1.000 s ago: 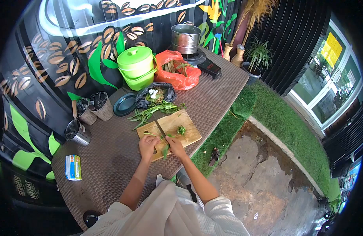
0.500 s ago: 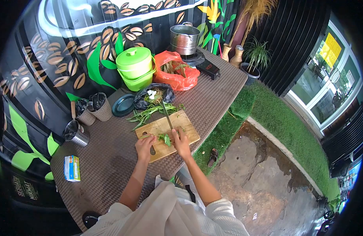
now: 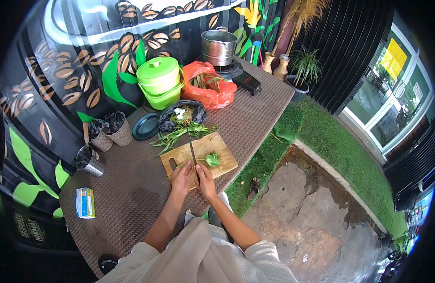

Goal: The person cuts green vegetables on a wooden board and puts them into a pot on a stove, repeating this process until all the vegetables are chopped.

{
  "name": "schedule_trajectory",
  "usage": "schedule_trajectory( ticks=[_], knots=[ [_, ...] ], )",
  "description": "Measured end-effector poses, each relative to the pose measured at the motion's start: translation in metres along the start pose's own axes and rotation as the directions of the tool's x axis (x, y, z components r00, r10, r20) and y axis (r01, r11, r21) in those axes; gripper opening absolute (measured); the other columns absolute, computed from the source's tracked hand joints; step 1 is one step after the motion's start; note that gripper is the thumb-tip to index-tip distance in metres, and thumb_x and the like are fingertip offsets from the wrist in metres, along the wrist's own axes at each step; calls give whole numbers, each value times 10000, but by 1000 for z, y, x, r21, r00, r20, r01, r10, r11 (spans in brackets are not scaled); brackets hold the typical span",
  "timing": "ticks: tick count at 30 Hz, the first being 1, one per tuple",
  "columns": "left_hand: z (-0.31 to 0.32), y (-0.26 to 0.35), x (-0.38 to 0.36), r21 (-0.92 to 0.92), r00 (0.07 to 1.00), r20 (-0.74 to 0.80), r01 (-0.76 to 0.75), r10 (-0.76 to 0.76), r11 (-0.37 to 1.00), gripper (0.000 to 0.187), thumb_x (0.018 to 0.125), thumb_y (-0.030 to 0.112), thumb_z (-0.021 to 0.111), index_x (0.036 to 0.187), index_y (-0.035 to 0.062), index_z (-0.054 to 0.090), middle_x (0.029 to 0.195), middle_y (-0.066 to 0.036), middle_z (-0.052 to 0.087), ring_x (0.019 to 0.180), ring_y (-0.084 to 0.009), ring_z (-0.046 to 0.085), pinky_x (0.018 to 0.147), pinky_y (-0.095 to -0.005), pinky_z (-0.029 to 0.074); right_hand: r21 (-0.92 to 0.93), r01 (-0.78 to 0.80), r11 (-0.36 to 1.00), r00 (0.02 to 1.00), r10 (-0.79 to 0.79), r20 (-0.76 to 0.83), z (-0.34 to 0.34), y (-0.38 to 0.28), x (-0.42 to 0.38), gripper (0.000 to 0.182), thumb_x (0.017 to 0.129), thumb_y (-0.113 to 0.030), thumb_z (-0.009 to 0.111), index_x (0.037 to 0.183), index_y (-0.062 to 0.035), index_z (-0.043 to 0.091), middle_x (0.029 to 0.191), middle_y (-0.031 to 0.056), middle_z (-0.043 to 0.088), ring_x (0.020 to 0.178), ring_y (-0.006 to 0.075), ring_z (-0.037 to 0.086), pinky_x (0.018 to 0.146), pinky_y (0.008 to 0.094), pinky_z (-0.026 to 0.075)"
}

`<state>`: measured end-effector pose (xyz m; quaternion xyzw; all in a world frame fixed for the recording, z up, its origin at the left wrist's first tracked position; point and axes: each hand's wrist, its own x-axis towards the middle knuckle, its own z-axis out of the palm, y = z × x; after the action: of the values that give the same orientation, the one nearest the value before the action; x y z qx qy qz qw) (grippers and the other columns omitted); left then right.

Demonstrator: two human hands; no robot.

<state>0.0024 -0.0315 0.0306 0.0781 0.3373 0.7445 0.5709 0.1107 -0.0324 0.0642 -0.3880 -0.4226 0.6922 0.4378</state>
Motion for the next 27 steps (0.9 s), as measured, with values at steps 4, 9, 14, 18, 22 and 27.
schedule_trajectory(
  ticks=[4, 9, 14, 18, 22, 27],
  knots=[
    [5, -2, -6, 43, 995, 3, -103, 103, 994, 186, 831, 11, 666, 1010, -25, 629, 957, -96, 660, 883, -165, 640, 765, -244, 507, -36, 69, 997, 995, -72, -69, 5, 7, 3, 380, 972, -311, 487, 1243, -50, 534, 527, -33, 402, 422, 51, 349, 393, 212, 282],
    [11, 3, -18, 302, 938, -82, -299, 338, 905, 148, 825, 8, 677, 956, -46, 636, 919, -120, 661, 828, -160, 641, 750, -243, 517, -84, 94, 992, 990, -103, -99, 12, 22, 12, 338, 954, -275, 536, 1192, -37, 573, 560, -40, 449, 434, 39, 358, 406, 206, 281],
    [4, 11, -19, 396, 869, -56, -433, 492, 810, 129, 823, 0, 679, 933, -61, 655, 873, -109, 670, 792, -144, 639, 719, -231, 505, -40, 100, 994, 993, -102, -51, 27, 25, 18, 342, 943, -271, 560, 1179, -24, 583, 583, -48, 469, 443, 33, 367, 416, 200, 277],
    [0, 19, -21, 481, 806, -93, -478, 585, 735, 115, 827, -1, 674, 923, -64, 668, 842, -95, 675, 774, -123, 631, 694, -225, 494, -56, 54, 997, 997, -57, -53, 42, 20, 18, 314, 929, -247, 582, 1127, -8, 629, 555, -45, 464, 457, 28, 383, 424, 210, 292],
    [-7, 19, -21, 445, 785, -131, -500, 606, 743, 124, 827, 3, 675, 931, -65, 669, 844, -94, 676, 768, -115, 627, 684, -223, 490, -90, -4, 996, 997, -3, -72, 49, 20, 17, 284, 925, -259, 587, 978, 0, 692, 530, -34, 471, 439, 33, 393, 413, 219, 293],
    [-7, 21, -28, 542, 727, -50, -557, 685, 630, 115, 834, 14, 672, 920, -62, 672, 848, -100, 678, 747, -117, 620, 682, -216, 478, -72, -143, 987, 981, 132, -143, 37, 36, 32, 310, 918, -326, 583, 777, -54, 623, 515, -16, 465, 413, 64, 397, 395, 229, 295]
  ],
)
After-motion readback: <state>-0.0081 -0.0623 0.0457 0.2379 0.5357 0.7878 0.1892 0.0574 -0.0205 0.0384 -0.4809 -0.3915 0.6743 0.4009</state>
